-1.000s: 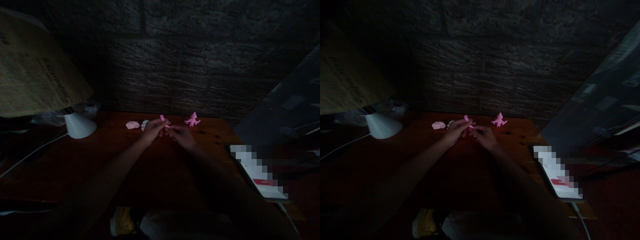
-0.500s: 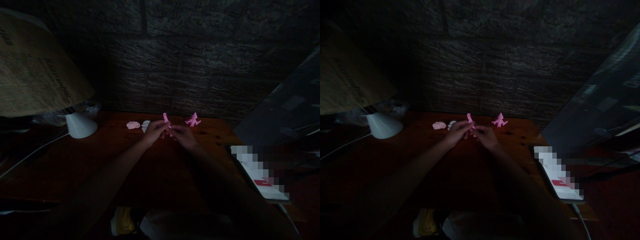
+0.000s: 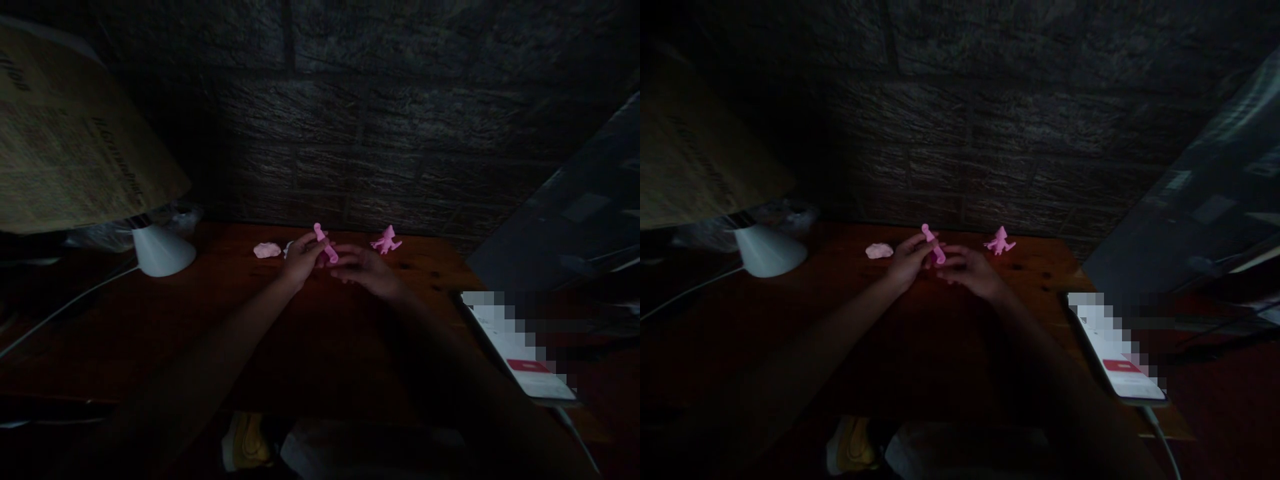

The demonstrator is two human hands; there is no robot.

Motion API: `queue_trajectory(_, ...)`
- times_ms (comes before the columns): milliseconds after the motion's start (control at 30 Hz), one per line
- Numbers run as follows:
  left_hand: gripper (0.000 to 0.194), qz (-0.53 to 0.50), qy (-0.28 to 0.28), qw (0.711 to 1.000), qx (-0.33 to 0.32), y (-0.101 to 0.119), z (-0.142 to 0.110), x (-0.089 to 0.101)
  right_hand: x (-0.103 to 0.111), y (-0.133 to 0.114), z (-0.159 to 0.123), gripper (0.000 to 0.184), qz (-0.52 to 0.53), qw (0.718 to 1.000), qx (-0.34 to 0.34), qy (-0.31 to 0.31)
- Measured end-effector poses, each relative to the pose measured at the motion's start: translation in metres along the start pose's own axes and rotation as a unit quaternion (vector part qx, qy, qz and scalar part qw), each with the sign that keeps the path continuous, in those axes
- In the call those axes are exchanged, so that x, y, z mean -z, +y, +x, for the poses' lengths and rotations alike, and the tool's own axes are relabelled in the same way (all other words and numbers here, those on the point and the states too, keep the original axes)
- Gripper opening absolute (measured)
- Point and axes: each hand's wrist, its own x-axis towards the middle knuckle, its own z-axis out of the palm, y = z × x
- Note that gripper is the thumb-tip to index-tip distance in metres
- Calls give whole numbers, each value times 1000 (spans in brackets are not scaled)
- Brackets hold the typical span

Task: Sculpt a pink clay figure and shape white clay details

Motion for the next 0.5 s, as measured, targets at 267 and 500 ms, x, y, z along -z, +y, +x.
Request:
queue_trajectory(267, 13, 111, -73, 991, 4, 0, -6, -4, 0, 1, 3, 33, -69, 989, 88, 98)
queue_trajectory(500, 25, 94, -140, 985, 35, -4, -4, -3, -1, 1, 4, 39, -54, 983, 95, 148)
